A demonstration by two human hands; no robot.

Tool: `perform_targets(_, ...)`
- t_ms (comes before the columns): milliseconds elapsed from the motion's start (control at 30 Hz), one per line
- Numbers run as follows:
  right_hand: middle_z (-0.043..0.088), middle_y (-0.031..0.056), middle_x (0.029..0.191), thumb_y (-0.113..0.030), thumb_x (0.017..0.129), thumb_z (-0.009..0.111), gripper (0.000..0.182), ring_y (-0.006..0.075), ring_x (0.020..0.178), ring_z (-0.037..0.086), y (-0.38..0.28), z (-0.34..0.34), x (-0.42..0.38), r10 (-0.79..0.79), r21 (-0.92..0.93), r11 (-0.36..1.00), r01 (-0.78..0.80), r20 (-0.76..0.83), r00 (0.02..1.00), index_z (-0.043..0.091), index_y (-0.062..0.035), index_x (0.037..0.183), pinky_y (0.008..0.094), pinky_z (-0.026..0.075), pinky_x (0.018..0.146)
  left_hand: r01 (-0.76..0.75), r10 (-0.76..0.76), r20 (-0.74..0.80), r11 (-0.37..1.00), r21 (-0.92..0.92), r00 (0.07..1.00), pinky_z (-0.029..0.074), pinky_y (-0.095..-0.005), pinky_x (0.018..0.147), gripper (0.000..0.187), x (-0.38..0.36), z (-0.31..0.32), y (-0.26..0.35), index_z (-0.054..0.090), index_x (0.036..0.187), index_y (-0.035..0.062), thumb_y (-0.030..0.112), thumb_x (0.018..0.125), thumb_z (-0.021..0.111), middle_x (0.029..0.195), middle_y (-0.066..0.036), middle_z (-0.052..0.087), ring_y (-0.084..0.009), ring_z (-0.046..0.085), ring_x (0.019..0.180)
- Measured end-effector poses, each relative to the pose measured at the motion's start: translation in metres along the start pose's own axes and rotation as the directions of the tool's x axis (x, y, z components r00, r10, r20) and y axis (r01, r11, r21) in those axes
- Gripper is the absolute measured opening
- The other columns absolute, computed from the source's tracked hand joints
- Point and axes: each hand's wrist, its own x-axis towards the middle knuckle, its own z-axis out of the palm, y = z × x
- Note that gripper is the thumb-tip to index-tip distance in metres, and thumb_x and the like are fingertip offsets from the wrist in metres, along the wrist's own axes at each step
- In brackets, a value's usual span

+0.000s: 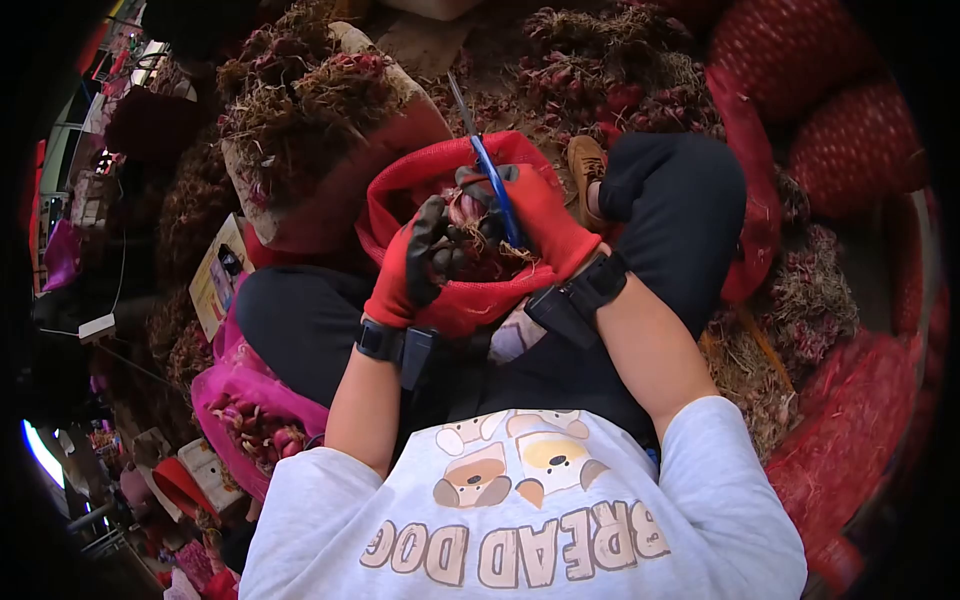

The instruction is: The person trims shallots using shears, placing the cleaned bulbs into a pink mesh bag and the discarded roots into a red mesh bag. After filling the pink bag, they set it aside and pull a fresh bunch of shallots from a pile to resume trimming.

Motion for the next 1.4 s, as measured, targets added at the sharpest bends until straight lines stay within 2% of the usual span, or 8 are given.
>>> perform_targets(300, 0.064, 0.0029, 0.085, -0.019, 0.088, 0.063, 0.033, 0.0082, 0.067, 0.060, -0.013, 0.011, -0.012, 0.050, 0.072, 0.996, -0.050, -0.002, 0.999, 0.059, -0.0012, 0.115, 0.0216, 0.048, 0.057, 0.207, -0.185, 0.096, 0.913, -0.352, 0.978, 0.046, -0.0213, 0.067, 0.045, -0.001, -0.004, 0.012, 0.040, 0.132, 0.0002, 0.009, 0.090, 0.054, 0.085, 0.001, 0.054, -0.0086, 0.053, 0.071)
perform_targets(367, 0.062, 0.0020, 0.096, -0.013, 0.086, 0.066, 0.035, 0.0060, 0.080, 0.059, -0.019, 0.012, -0.015, 0.101, 0.168, 0.980, -0.102, 0.018, 0.995, 0.055, -0.0013, 0.117, 0.0200, 0.047, 0.071, 0.483, -0.439, 0.264, 0.522, -0.703, 0.859, 0.046, -0.0209, 0.068, 0.039, -0.002, -0.006, 0.001, 0.043, 0.128, 0.0014, 0.020, 0.095, 0.050, 0.086, 0.003, 0.055, -0.0088, 0.055, 0.072)
perform_targets(467, 0.062, 0.0038, 0.096, -0.013, 0.086, 0.065, 0.032, 0.0078, 0.081, 0.060, -0.015, 0.010, -0.013, 0.097, 0.052, 0.994, -0.095, -0.031, 0.995, 0.057, -0.0003, 0.114, 0.0220, 0.048, 0.073, 0.506, -0.427, 0.330, 0.414, -0.757, 0.842, 0.047, -0.0207, 0.071, 0.038, -0.001, -0.009, 0.009, 0.046, 0.123, 0.0038, 0.032, 0.098, 0.043, 0.093, 0.002, 0.056, -0.0093, 0.056, 0.080)
perform_targets(567, 0.063, 0.0021, 0.079, -0.021, 0.089, 0.062, 0.025, 0.0060, 0.061, 0.057, -0.021, 0.027, -0.022, -0.090, 0.045, 0.995, 0.089, 0.003, 0.996, 0.064, -0.0017, 0.105, 0.0195, 0.043, 0.051, 0.385, -0.360, 0.168, 0.700, -0.602, 0.918, 0.048, -0.0214, 0.073, 0.032, 0.003, -0.007, 0.033, 0.048, 0.122, 0.0042, 0.022, 0.095, 0.049, 0.101, 0.000, 0.055, -0.0088, 0.055, 0.089)
perform_targets(667, 0.059, 0.0044, 0.086, -0.015, 0.089, 0.061, 0.020, 0.0117, 0.076, 0.057, -0.026, 0.022, -0.021, -0.052, 0.018, 0.999, 0.051, 0.069, 0.996, 0.059, 0.0021, 0.099, 0.0271, 0.046, 0.071, 0.381, -0.446, 0.084, 0.635, -0.672, 0.891, 0.049, -0.0219, 0.074, 0.033, 0.009, -0.002, 0.044, 0.050, 0.122, 0.0036, 0.013, 0.091, 0.055, 0.108, -0.001, 0.054, -0.0077, 0.053, 0.095)
perform_targets(900, 0.060, 0.0052, 0.078, -0.016, 0.088, 0.063, 0.017, 0.0122, 0.074, 0.059, -0.037, 0.033, -0.023, -0.229, -0.028, 0.971, 0.237, 0.177, 0.957, 0.063, 0.0003, 0.093, 0.0253, 0.046, 0.070, 0.398, -0.492, 0.034, 0.659, -0.638, 0.870, 0.048, -0.0233, 0.076, 0.035, 0.013, -0.008, 0.057, 0.053, 0.118, 0.0027, 0.005, 0.085, 0.063, 0.105, -0.002, 0.059, -0.0084, 0.056, 0.091)
perform_targets(1167, 0.065, 0.0066, 0.092, -0.013, 0.085, 0.066, 0.023, 0.0125, 0.089, 0.061, -0.040, 0.037, -0.032, -0.198, -0.120, 0.969, 0.217, 0.149, 0.969, 0.060, 0.0011, 0.102, 0.0263, 0.049, 0.082, 0.027, -0.009, -0.402, 0.999, 0.040, 0.916, 0.047, -0.0266, 0.082, 0.039, 0.016, -0.001, 0.066, 0.055, 0.114, 0.0022, 0.003, 0.078, 0.071, 0.108, -0.007, 0.059, -0.0146, 0.058, 0.095)
perform_targets(1400, 0.062, 0.0116, 0.116, -0.010, 0.086, 0.065, 0.036, 0.0182, 0.105, 0.061, -0.043, 0.038, -0.034, -0.253, -0.144, 0.947, 0.288, 0.222, 0.942, 0.056, 0.0061, 0.117, 0.0282, 0.047, 0.092, -0.007, -0.042, -0.430, 0.994, -0.110, 0.902, 0.046, -0.0270, 0.083, 0.039, 0.018, -0.002, 0.067, 0.057, 0.111, 0.0026, 0.000, 0.075, 0.071, 0.111, -0.008, 0.056, -0.0169, 0.057, 0.099)
